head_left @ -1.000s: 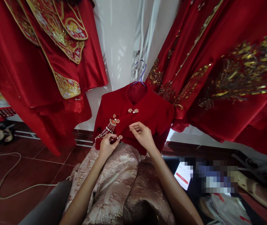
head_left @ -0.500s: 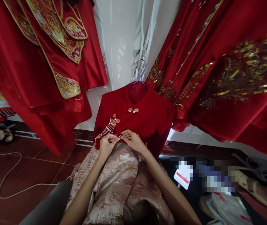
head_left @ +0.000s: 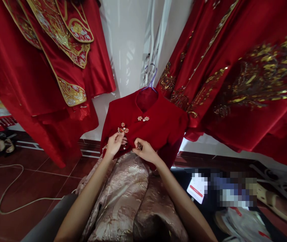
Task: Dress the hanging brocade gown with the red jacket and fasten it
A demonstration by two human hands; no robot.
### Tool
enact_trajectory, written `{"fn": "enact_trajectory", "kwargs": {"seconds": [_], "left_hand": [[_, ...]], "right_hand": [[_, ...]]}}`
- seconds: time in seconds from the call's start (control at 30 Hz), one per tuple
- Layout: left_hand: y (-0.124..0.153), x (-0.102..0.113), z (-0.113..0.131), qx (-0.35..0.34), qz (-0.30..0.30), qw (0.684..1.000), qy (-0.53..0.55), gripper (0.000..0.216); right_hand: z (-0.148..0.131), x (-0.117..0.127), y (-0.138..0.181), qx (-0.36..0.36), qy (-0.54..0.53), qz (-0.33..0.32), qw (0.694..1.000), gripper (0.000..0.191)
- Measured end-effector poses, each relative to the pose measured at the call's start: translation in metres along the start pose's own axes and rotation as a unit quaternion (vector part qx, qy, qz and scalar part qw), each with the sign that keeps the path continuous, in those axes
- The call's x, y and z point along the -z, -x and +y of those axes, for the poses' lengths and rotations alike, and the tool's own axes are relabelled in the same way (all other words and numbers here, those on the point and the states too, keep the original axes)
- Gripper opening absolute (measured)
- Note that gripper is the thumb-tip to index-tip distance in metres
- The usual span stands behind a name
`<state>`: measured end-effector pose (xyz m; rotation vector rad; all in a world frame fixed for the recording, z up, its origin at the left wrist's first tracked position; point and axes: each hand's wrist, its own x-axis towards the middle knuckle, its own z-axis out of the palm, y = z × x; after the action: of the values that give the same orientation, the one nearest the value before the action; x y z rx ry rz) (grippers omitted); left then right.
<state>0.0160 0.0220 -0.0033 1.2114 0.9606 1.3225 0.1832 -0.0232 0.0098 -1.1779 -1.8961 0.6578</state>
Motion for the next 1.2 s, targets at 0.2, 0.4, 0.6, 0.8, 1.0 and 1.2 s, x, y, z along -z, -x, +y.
{"fn": "enact_trajectory", "kwargs": {"seconds": [0.2,0.4,0.6,0.8,1.0,1.2], "left_hand": [[-0.014,-0.011,0.017,0.011,-0.01,0.997,0.079,0.037],[-0.013,-0.014,0.015,0.058,-0.027,0.981,0.184,0.033],[-0.016,-0.016,0.013,0.04,-0.008,0.986,0.164,0.028],[-0.018,-0.021,0.017,0.058,0.053,0.99,0.119,0.027],[-0.022,-0.035,0.029,0.036,-0.059,0.996,0.06,0.033],[-0.031,-0.057,0.058,-0.256,-0.138,0.939,-0.185,0.025]], "right_hand": [[-0.011,0.013,0.0,0.043,-0.039,-0.033,0.998,0.02],[-0.009,0.01,0.0,0.039,-0.044,-0.033,0.998,0.019],[-0.009,0.01,0.0,0.039,-0.048,-0.037,0.997,0.019],[-0.009,0.013,0.001,0.037,-0.03,-0.04,0.998,0.019],[-0.009,0.023,0.003,0.039,-0.02,-0.096,0.994,0.017],[-0.008,0.035,0.006,0.035,-0.001,-0.15,0.988,0.017]]}}
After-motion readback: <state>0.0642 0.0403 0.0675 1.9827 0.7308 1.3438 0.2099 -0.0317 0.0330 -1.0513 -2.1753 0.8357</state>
